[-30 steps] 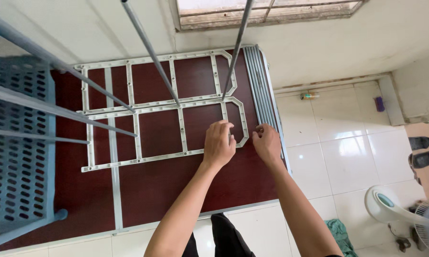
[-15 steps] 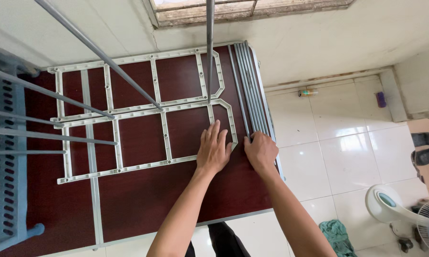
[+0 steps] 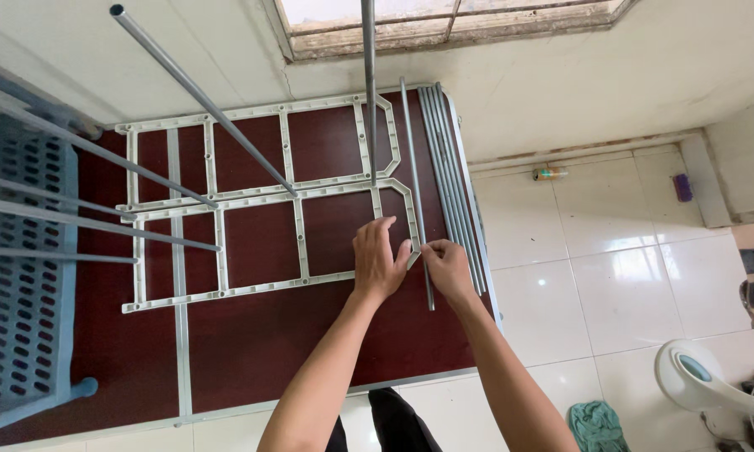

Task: The person assembles a storage shelf by inserting metal poles into a white plastic frame laid on a table, then attaching a second frame to the top of the poles. The person handles poles and frames by hand without using tools.

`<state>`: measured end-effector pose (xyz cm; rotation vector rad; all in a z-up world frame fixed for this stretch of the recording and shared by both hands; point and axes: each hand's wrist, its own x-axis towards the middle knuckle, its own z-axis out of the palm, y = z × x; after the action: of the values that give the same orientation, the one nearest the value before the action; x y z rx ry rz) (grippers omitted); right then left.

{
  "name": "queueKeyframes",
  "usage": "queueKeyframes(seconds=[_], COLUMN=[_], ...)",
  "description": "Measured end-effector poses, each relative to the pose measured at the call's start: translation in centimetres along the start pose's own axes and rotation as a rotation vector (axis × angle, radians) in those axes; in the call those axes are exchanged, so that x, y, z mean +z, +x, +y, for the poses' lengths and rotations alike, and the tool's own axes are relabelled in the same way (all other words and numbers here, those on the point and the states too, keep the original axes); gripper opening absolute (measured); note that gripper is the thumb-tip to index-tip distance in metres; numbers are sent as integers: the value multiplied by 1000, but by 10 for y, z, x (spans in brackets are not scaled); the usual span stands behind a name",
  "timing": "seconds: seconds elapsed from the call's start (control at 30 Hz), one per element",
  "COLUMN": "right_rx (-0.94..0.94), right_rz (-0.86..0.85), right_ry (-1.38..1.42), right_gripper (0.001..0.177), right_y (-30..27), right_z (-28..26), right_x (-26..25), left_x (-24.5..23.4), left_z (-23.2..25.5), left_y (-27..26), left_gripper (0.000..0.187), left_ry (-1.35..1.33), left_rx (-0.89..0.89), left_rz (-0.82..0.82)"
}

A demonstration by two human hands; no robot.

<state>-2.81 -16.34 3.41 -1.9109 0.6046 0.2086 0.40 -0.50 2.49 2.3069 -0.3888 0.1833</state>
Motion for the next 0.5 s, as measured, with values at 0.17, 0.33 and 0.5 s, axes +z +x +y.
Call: queueKeyframes(seconds=[0.17,0.33,0.5], right_rx=[-119,-309,-351], right_rz=[8,117,33], right_ry=[92,125,83], right_gripper=[22,19,26], right_y=[-24,-50,-70], right_z=[-5,-33,-74], right_x=[16,39,54], left_x=[-9,-43,-88], left_z=[26,56,69], left_y=[26,39,36], left_gripper=[49,26,12], left_ry=[-474,-704,-690], left_rx=[-165,-231,-164], left_rz=[-94,-88,-46])
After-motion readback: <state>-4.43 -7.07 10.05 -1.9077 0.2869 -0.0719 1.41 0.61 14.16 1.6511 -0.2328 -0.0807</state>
